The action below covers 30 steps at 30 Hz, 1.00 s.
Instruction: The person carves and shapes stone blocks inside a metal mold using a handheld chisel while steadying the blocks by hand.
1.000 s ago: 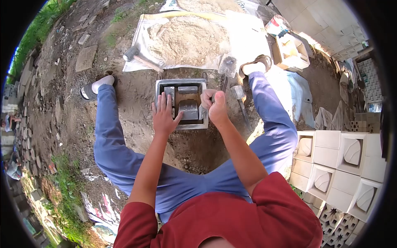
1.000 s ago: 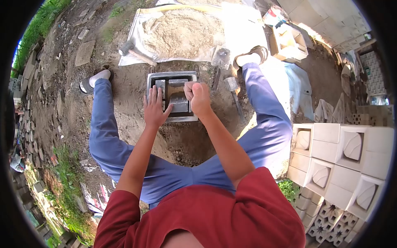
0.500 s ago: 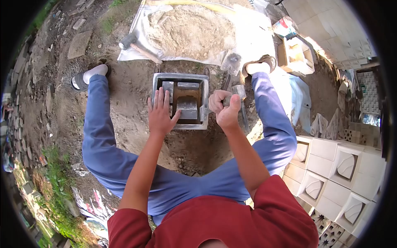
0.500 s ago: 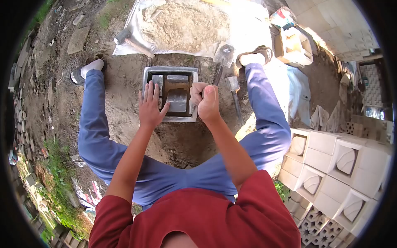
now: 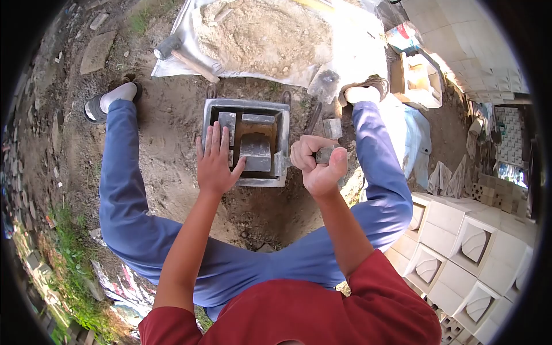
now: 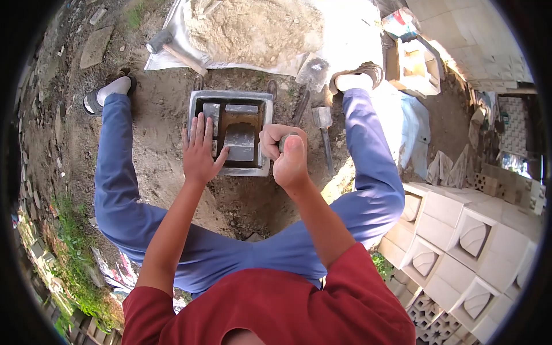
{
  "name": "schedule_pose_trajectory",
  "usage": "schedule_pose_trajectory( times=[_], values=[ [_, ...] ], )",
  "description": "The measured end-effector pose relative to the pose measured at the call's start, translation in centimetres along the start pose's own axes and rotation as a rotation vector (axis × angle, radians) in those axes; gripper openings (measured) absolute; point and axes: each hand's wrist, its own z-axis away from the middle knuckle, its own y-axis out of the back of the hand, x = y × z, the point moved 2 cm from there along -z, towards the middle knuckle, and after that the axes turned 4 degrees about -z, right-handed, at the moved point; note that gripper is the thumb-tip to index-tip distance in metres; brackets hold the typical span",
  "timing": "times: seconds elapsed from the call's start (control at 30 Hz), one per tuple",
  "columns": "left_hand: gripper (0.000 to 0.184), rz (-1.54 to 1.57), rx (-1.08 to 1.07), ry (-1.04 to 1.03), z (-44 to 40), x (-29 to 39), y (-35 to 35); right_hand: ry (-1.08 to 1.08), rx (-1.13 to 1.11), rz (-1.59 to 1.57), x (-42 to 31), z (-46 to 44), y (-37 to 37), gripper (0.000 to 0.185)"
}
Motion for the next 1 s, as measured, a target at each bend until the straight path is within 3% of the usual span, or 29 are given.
schedule_pose_trajectory(
  times=[0.17, 0.3, 0.4, 0.53, 0.67, 0.7, 0.87, 0.93, 1.0],
  values=[
    [0.087, -0.006, 0.002, 0.007, -0.2, 0.0, 0.2, -0.005, -0.009, 0.12, 4.9, 0.9, 0.8, 0.083],
    [0.086, 0.013, 0.009, 0.01, -0.5, -0.1, 0.4, -0.002, 0.059, -0.032, 1.8, 0.4, 0.4, 0.085],
    [0.086, 0.033, 0.007, -0.005, -0.1, 0.0, 0.5, 0.063, 0.027, 0.043, 5.2, 1.1, 0.4, 0.085],
    [0.086, 0.023, -0.027, 0.009, 0.0, 0.2, 0.8, -0.024, 0.052, 0.028, 2.4, 0.4, 0.1, 0.086],
    [0.086, 0.025, -0.003, 0.003, 0.0, 0.0, 0.5, 0.137, 0.089, 0.05, 6.5, 2.1, 0.5, 0.086],
    [0.086, 0.028, -0.001, 0.002, 0.0, 0.1, 0.6, 0.053, 0.098, 0.092, 5.7, 1.6, 0.1, 0.086],
    [0.086, 0.028, -0.022, 0.013, -0.1, 0.0, 0.6, 0.05, 0.117, -0.032, 4.0, 1.4, -0.4, 0.084],
    [0.086, 0.022, -0.024, 0.008, 0.2, 0.0, 0.6, 0.113, 0.037, 0.105, 4.9, 1.3, -1.1, 0.083],
    [0.086, 0.013, -0.012, 0.004, 0.1, 0.1, 0.4, 0.009, 0.044, 0.152, 4.3, 1.2, -0.9, 0.084]
  ],
)
